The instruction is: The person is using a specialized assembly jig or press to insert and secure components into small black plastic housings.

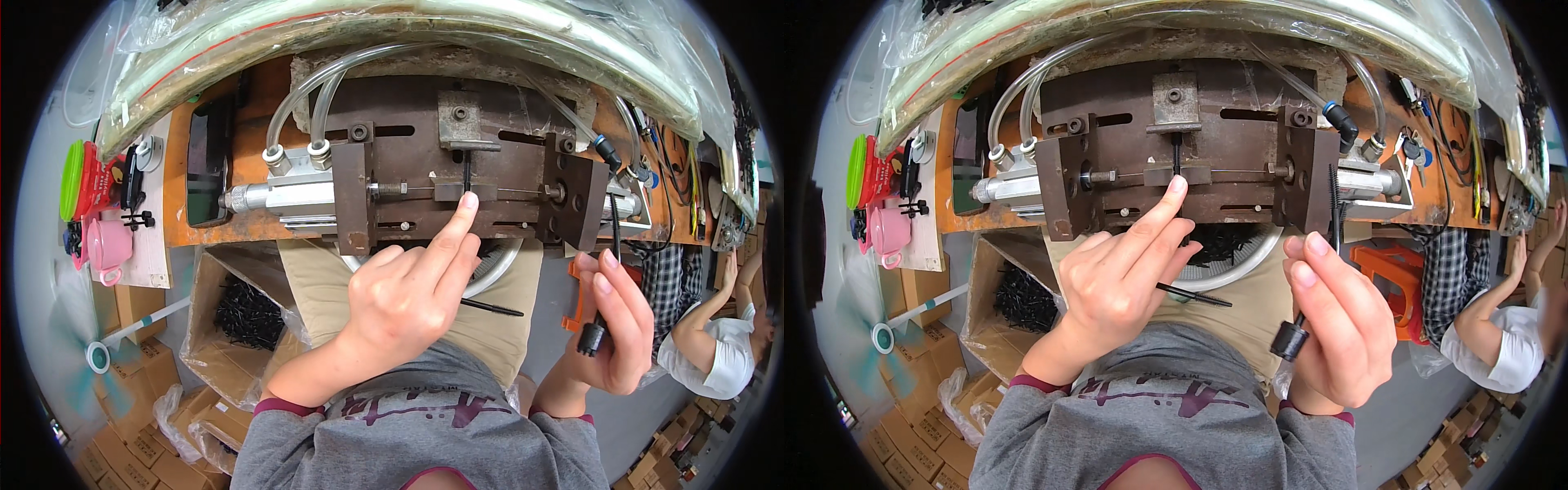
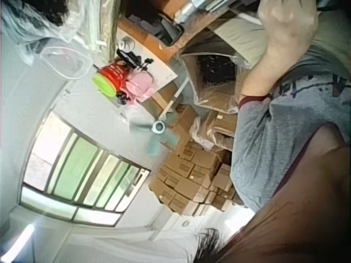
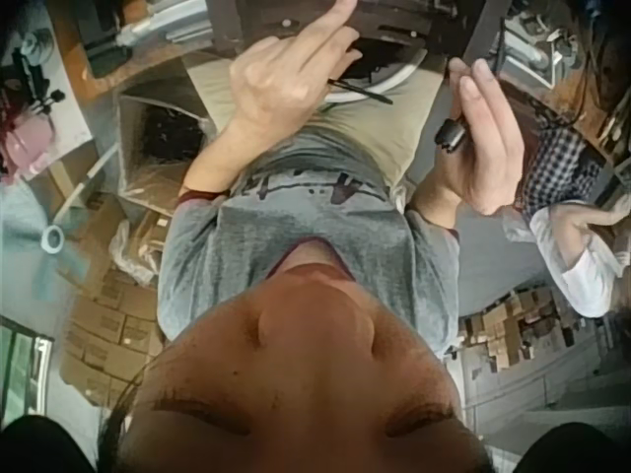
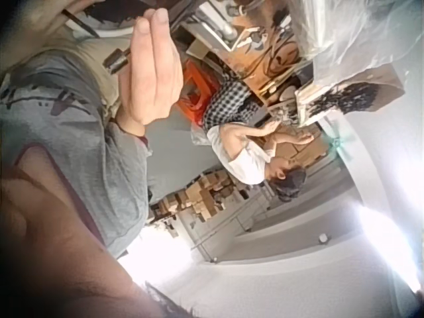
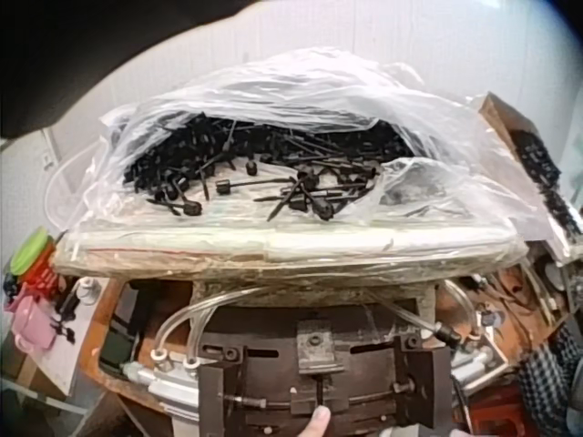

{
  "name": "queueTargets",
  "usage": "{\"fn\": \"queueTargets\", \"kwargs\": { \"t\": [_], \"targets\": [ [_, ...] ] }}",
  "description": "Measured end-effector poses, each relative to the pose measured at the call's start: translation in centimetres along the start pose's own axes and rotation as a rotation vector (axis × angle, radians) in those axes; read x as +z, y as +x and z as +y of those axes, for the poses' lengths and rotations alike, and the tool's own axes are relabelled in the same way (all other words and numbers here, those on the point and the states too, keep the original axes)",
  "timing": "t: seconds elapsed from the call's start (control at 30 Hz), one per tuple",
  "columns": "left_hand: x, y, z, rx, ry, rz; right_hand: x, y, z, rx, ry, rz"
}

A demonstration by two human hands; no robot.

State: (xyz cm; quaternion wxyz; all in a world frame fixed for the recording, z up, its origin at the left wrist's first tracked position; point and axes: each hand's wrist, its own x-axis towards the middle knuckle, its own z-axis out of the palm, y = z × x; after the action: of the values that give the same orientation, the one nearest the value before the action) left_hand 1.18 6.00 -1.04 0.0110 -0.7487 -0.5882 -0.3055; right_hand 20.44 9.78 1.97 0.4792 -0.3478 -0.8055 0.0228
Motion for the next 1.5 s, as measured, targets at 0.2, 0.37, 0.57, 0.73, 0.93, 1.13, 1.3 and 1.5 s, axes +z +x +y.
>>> {"fn": "queueTargets", "kwargs": {
  "t": [0.2,0.37,0.57,0.73,0.93,1.13,1.3,1.5],
  "targets": [
    [-1.8,-0.1,0.9,-0.035,-0.788,0.033,0.1,0.1,-0.3,-0.166,-0.068,-0.238],
    [-2.8,-0.2,1.0,-0.106,-0.925,0.011,1.9,-0.2,-1.0,-0.185,0.015,-0.220],
    [-2.2,-0.8,0.8,-0.091,-0.348,0.055,2.3,-0.7,0.3,-0.009,0.040,-0.031],
    [-0.1,-0.7,0.0,0.014,-0.045,0.028,1.3,-0.2,0.5,0.066,0.130,-0.100],
    [-0.1,0.0,0.1,0.013,0.011,0.011,0.6,-1.2,0.6,0.197,0.204,-0.062],
    [-0.2,0.0,-0.1,0.007,-0.017,0.012,0.6,-1.1,0.2,0.276,0.451,0.028],
    [-0.2,0.1,-0.1,0.015,-0.007,0.016,0.2,0.2,-0.1,0.330,0.440,-0.159],
    [-1.3,-0.4,-0.4,0.010,-0.185,-0.048,1.5,-0.2,0.0,0.142,0.181,-0.302]
  ]
}}
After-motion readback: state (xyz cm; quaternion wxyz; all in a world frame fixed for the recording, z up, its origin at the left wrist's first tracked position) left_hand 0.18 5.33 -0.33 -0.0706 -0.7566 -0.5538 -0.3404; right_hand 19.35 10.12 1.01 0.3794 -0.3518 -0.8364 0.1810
